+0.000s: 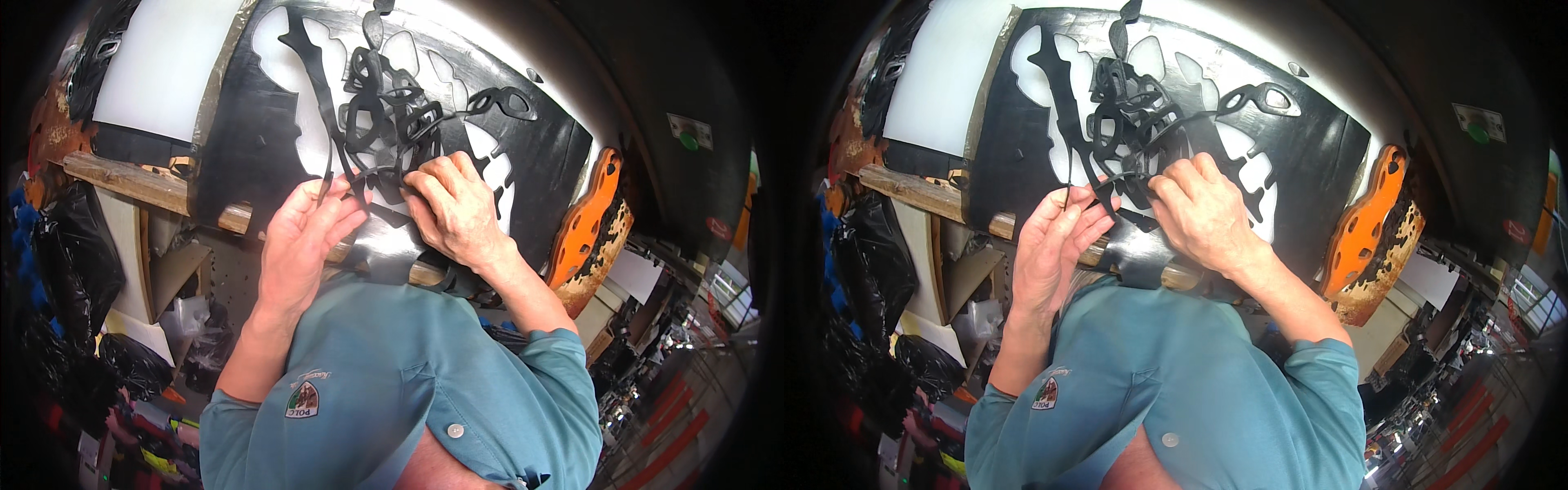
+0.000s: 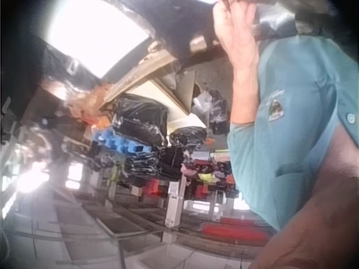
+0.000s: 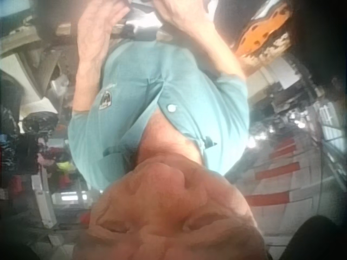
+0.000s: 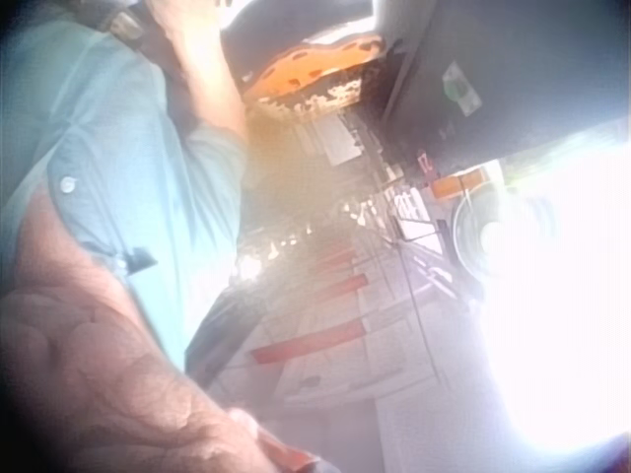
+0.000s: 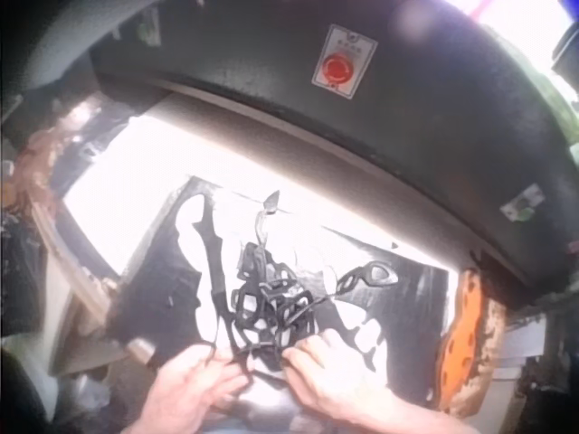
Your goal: The person feeds a black sheet through a roller machine, then uses a wooden tool to press and separate cut shapes from the sheet. The person removes the cut pieces and places them aside, repeating the process with additional sheets.
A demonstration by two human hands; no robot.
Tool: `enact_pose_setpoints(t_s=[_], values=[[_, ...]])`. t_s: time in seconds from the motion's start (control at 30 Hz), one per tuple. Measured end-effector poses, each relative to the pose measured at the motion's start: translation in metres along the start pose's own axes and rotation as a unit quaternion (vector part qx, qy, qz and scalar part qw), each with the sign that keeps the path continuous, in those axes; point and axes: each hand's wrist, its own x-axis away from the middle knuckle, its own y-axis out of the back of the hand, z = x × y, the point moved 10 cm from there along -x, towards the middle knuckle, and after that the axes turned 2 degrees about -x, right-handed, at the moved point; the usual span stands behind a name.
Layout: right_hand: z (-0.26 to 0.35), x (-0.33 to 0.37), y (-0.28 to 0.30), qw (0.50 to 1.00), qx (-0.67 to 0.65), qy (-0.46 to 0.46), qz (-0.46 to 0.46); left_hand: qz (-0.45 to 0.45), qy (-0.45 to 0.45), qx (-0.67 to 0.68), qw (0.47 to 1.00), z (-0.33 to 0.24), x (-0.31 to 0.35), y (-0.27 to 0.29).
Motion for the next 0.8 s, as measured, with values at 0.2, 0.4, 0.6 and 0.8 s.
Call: enact_pose_setpoints(t_s=[0.2,0.4,0.6,0.8], values=[[-0.011,0.003,-0.003,0.999,-0.002,-0.039,-0.010,0.004,0.001,0.012,1.000,0.005,-0.004,0.004],[-0.003,0.008,-0.015,0.998,0.052,-0.035,0.010,0.028,-0.022,0.056,0.998,0.001,-0.004,-0.004],[-0.001,0.010,-0.015,0.999,0.053,-0.013,0.003,0.044,-0.050,0.032,0.997,-0.007,-0.006,-0.010],[-0.017,-0.011,0.018,0.991,-0.107,-0.051,-0.070,-0.010,-0.156,-0.242,0.958,-0.053,-0.003,-0.003]])
